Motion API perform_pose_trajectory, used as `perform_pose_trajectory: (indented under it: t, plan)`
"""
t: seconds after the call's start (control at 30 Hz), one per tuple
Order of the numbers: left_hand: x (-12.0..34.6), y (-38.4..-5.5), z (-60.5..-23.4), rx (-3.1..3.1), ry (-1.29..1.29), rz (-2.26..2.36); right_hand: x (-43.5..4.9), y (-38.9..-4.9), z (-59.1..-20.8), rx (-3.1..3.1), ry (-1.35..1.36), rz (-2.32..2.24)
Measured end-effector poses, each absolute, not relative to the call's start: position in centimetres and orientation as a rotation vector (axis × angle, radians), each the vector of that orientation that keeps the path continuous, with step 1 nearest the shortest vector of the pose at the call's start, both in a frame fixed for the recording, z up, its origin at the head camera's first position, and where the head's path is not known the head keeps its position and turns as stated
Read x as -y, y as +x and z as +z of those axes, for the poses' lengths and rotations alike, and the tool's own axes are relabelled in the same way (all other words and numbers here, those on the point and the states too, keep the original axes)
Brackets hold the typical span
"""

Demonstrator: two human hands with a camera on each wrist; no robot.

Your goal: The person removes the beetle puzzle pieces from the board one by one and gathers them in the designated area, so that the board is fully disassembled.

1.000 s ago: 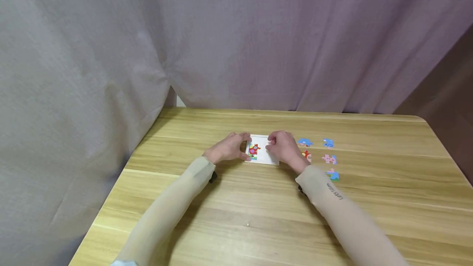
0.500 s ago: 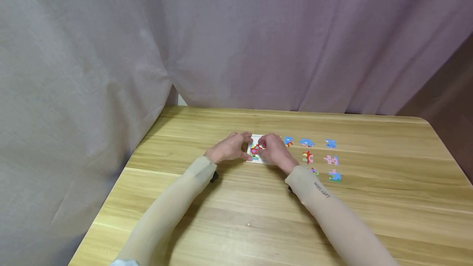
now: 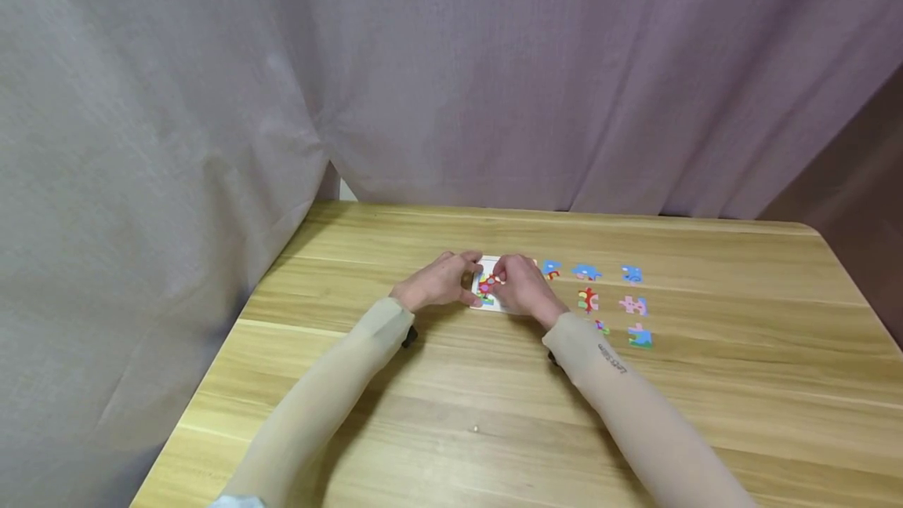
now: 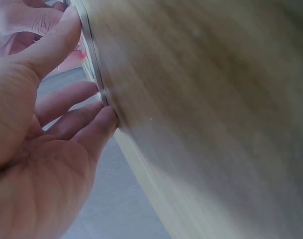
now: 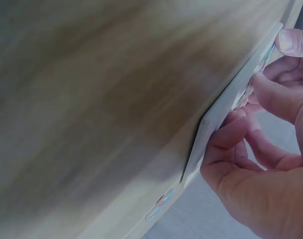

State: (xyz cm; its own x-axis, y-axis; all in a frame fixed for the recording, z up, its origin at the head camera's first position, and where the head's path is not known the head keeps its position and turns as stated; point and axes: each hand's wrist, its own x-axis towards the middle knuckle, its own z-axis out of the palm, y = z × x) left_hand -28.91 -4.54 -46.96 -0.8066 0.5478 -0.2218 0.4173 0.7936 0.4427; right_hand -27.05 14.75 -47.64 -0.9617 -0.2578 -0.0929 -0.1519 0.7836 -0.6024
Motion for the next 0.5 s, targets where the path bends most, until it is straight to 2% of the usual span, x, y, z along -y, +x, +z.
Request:
perform_pose_trajectory:
  t: [0.5]
  plan:
    - [4.62, -29.01, -47.07, -2.658, 0.754, 0.526, -14.95, -27.27, -47.72, -2.772, -0.377, -0.988]
